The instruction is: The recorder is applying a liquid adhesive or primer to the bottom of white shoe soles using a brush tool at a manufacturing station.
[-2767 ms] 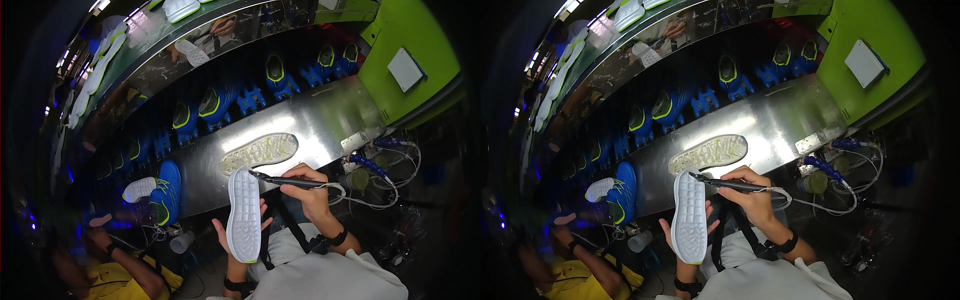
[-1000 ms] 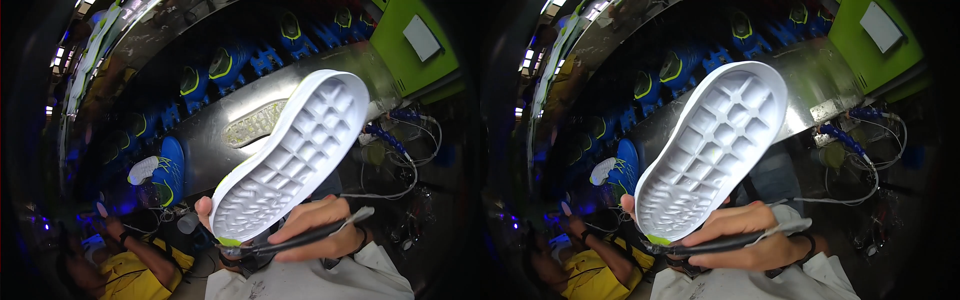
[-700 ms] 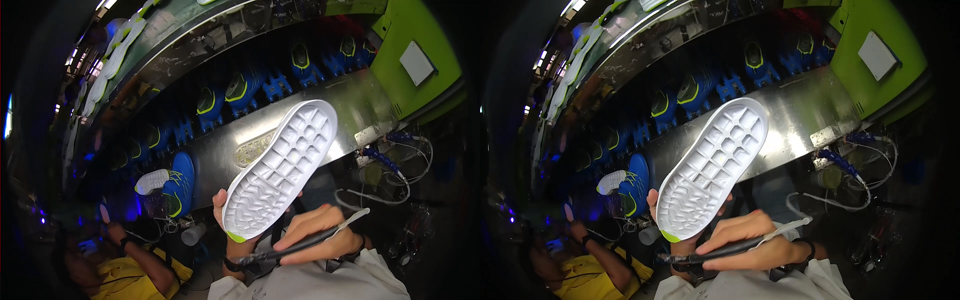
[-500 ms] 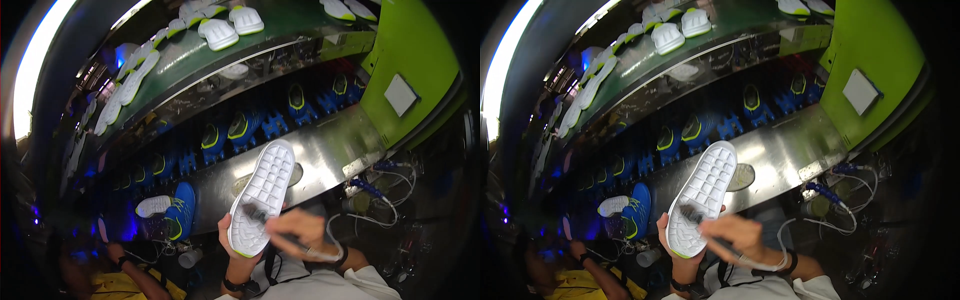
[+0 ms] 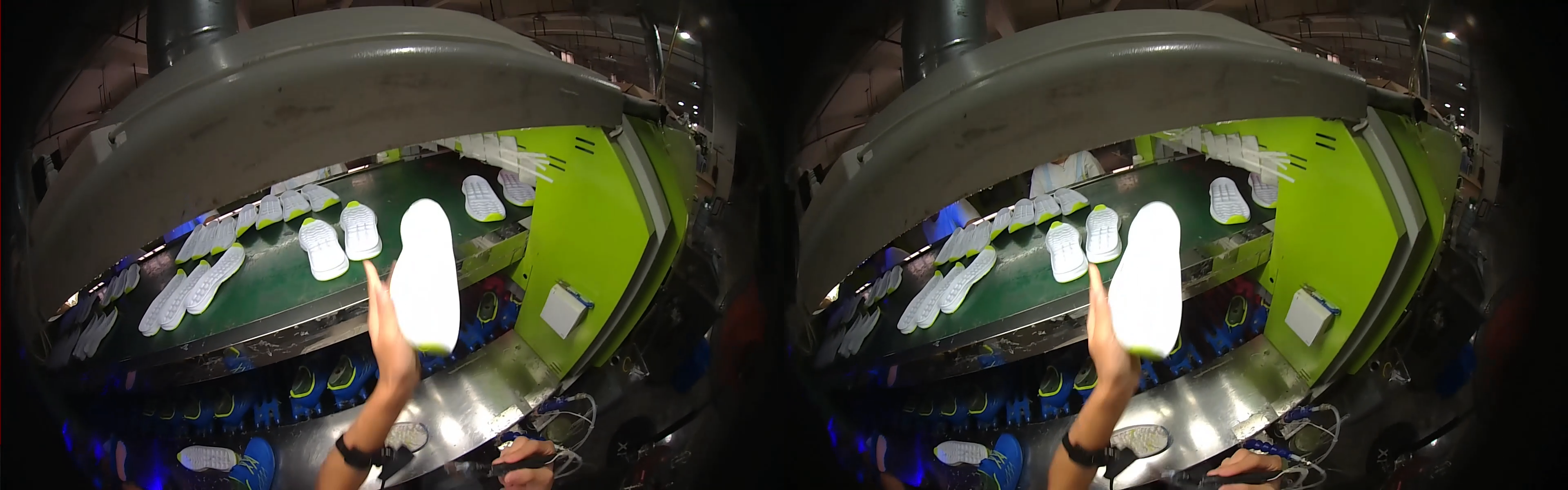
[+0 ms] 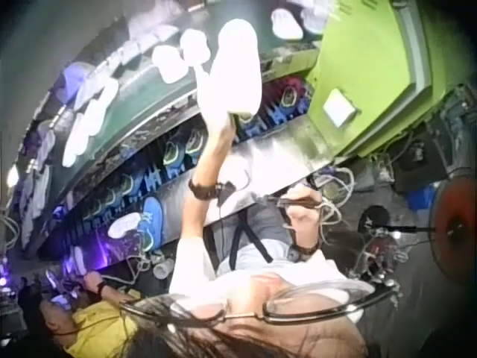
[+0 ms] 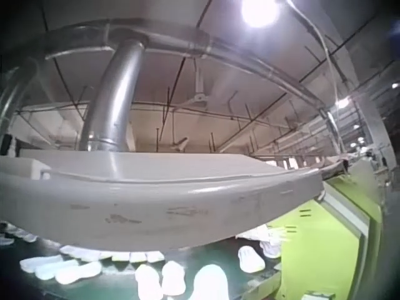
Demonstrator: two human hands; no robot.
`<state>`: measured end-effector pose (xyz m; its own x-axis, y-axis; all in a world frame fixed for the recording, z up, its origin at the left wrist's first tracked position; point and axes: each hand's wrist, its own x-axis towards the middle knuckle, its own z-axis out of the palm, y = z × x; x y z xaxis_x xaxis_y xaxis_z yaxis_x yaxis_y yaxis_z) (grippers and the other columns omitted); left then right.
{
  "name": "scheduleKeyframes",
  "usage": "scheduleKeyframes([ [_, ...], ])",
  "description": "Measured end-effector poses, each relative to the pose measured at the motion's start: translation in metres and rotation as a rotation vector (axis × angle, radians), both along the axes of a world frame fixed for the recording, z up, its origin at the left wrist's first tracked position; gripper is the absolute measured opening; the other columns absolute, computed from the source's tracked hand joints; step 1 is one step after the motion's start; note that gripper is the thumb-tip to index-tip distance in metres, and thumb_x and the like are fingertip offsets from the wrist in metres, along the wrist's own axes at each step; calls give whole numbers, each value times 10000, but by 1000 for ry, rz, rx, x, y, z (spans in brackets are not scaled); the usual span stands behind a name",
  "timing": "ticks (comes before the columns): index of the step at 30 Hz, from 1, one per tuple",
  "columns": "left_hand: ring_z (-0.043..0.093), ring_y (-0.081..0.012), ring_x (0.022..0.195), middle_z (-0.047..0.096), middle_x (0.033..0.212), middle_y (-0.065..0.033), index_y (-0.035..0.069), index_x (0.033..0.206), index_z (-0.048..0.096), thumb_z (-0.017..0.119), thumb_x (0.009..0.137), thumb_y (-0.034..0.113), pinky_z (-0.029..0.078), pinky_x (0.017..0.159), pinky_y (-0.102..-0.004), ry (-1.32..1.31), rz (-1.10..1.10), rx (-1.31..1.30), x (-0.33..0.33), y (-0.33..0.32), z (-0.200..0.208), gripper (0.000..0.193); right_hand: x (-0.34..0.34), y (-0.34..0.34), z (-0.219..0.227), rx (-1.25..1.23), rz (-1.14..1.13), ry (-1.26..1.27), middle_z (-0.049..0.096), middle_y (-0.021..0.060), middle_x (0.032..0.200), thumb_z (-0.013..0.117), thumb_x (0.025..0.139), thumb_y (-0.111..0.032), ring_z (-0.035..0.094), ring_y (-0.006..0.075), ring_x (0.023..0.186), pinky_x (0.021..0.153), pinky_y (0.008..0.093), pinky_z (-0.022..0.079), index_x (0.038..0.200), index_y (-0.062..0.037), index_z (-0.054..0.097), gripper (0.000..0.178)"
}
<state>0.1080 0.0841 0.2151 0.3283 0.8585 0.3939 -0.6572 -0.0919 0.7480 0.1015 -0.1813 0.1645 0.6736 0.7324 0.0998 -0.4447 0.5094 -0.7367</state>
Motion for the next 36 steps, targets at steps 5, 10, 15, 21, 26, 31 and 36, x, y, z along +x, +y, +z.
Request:
scheduleKeyframes([
  [5,634,-409,978,644,1072,-276,-32,1067,676,683,856,155,454,958,-462,1405,663,725,28,180,2,282,17,-12,-24,-305,134,167,585,44,771,621,812,79,504,99,627,565,211,377,989,65,633,178],
  [10,564,-367,763,627,884,-190,-8,779,598,703,828,100,436,770,-449,834,1102,911,-29,90,1,158,14,-25,-61,-574,-27,-295,593,42,870,601,751,155,545,110,716,592,208,412,1026,-6,632,320],
  [15,622,-254,1027,650,1061,-164,-14,1285,455,814,727,20,501,913,-402,744,439,264,-85,14,-69,665,23,-24,-92,-153,148,616,579,44,1036,537,689,194,557,132,966,736,211,443,1011,-68,574,417],
  [21,595,-328,1205,526,1381,-198,10,1505,283,625,816,-59,496,1015,-454,259,-1028,-993,-169,-113,-178,772,28,-13,-93,-254,25,332,644,111,923,677,653,134,618,171,843,778,287,497,916,36,641,283],
  [26,520,-472,1264,454,1416,-310,73,1531,177,535,854,-61,443,1057,-567,276,-726,-1134,-249,-189,-190,777,-3,0,-94,-502,-40,-173,651,98,935,733,690,153,614,127,821,756,237,487,912,33,673,260],
  [31,499,-441,1282,388,1466,-283,106,1525,160,413,1024,464,463,1016,-595,40,-386,-901,-313,-218,-194,666,-34,56,-69,-285,118,-811,713,141,904,800,713,63,697,189,792,676,272,542,978,34,718,278],
  [36,526,-394,1258,430,1452,-212,85,1533,171,320,1015,561,452,1033,-553,253,-304,-803,-337,-237,-184,719,-102,107,-78,-148,224,-874,696,146,833,785,736,27,680,196,712,623,288,535,962,46,710,239],
])
